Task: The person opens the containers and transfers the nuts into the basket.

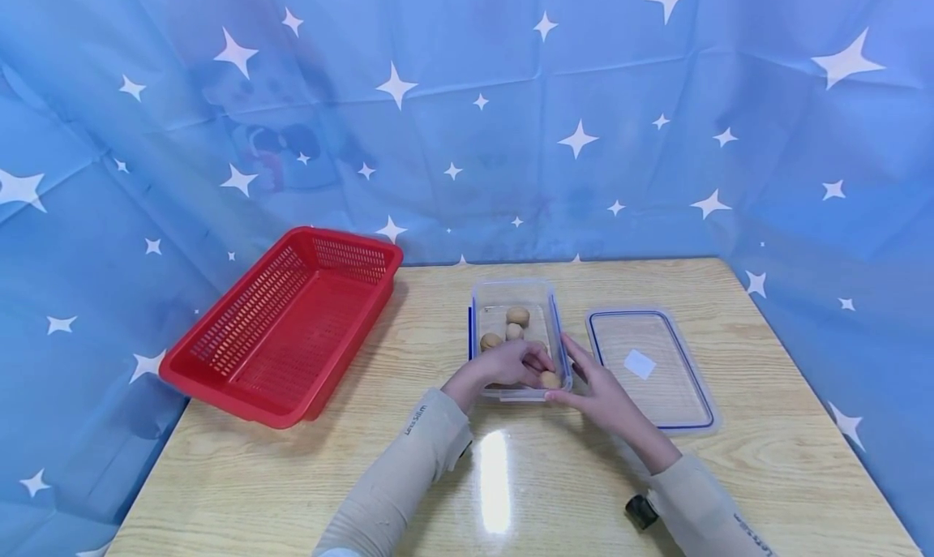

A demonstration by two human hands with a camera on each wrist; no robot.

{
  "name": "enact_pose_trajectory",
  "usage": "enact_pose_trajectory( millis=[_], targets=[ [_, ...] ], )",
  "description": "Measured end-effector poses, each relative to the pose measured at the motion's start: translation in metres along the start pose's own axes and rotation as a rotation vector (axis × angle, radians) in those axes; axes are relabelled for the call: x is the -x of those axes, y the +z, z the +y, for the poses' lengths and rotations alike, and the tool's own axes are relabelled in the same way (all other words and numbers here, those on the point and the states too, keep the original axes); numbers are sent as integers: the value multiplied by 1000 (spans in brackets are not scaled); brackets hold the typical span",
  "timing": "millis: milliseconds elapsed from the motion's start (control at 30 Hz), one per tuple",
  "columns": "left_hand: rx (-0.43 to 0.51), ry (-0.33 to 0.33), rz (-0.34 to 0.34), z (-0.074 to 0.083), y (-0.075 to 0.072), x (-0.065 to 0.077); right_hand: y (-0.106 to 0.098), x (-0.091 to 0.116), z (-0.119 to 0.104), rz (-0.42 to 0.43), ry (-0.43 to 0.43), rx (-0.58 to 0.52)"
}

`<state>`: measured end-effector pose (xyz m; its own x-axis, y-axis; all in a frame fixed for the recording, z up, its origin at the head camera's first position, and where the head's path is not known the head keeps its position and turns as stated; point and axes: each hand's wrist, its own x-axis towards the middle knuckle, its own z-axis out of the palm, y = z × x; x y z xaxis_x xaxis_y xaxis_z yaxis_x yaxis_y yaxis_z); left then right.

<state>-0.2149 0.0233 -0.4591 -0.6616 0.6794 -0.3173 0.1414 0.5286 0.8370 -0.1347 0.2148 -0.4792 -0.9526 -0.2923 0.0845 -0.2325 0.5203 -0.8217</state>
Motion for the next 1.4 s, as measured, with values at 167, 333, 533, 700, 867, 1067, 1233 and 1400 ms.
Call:
enact_pose_trajectory(
  millis=[167, 333, 533, 700, 867, 1067, 1233, 1400],
  targets=[
    [36, 12, 10, 0, -3, 1, 0, 0, -2, -1, 10, -16],
    [66, -2, 37, 2, -8, 3, 1, 0, 0, -3, 19, -24],
    [33, -20, 90, 6, -14, 5, 1, 0, 1, -7, 24, -19],
    [25, 11, 98, 7, -19, 5, 1, 0, 0, -3, 21, -24],
    [-2, 46, 102, 10, -28, 7, 1, 1, -2, -3, 26, -29],
    [31, 92, 109, 11, -39, 7, 1, 0, -2, -2, 32, -35],
    [52, 76, 122, 11, -48, 11, 1, 0, -2, 3, 29, -34],
    [65, 68, 126, 11, -57, 13, 1, 0, -3, 3, 29, -35]
  ],
)
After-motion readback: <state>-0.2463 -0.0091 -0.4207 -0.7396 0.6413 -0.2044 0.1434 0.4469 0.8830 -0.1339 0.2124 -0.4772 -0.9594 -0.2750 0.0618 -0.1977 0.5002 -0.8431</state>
